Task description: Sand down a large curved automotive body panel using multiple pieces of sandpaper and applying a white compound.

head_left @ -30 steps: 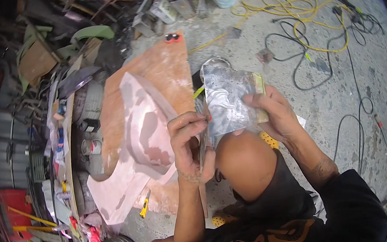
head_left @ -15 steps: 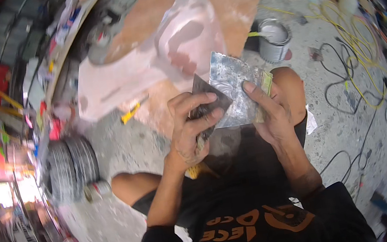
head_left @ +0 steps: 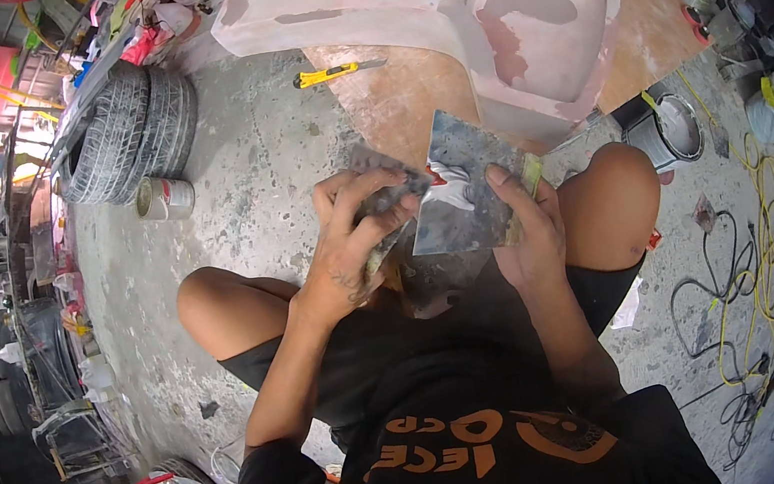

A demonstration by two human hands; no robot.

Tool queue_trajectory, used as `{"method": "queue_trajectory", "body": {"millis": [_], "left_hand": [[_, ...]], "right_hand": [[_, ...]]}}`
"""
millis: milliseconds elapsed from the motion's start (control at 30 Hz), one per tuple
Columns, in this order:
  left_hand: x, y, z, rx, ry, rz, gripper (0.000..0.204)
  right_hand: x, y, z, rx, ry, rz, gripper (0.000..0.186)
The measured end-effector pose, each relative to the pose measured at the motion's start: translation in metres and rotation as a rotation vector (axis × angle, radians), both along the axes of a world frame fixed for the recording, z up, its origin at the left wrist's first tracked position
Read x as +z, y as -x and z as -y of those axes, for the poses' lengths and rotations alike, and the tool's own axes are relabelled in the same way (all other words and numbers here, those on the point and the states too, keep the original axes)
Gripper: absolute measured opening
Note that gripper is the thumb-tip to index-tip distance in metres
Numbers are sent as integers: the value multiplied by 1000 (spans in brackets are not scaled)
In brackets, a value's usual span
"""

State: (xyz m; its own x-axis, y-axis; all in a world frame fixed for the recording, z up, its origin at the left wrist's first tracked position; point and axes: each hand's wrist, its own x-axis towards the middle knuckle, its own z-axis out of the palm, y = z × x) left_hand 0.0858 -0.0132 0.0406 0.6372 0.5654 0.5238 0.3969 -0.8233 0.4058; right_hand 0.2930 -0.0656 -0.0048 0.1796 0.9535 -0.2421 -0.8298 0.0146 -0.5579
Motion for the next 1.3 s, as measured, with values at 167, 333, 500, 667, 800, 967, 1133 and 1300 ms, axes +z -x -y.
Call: {"method": "queue_trajectory", "body": {"millis": [167, 333, 500, 667, 800, 967, 1133, 1300], "left_hand": [[-32, 41, 12, 98, 209, -58, 51], [-5, 47, 2, 165, 242, 55, 70], [12, 43, -12, 50, 134, -113, 68], [-10, 36, -9, -56, 137, -156, 56], [-25, 46, -3, -138, 192, -103, 56], [-28, 80, -1, -158, 272, -52, 57], [-19, 76, -5, -154, 338, 223, 48], [-34, 54, 12, -171, 448, 579, 73]], "right_hand": [[13, 11, 1, 58, -57, 236, 27], [17, 4, -22, 284, 55, 469, 29], [6, 8, -38, 338, 72, 826, 27], [-14, 21, -33, 316, -7, 1046, 26], [-11, 31, -31, 207, -42, 960, 26], [9, 21, -36, 41, 186, 448, 20], [18, 18, -27, 79, 116, 367, 26], [18, 53, -18, 122, 105, 244, 32]]}}
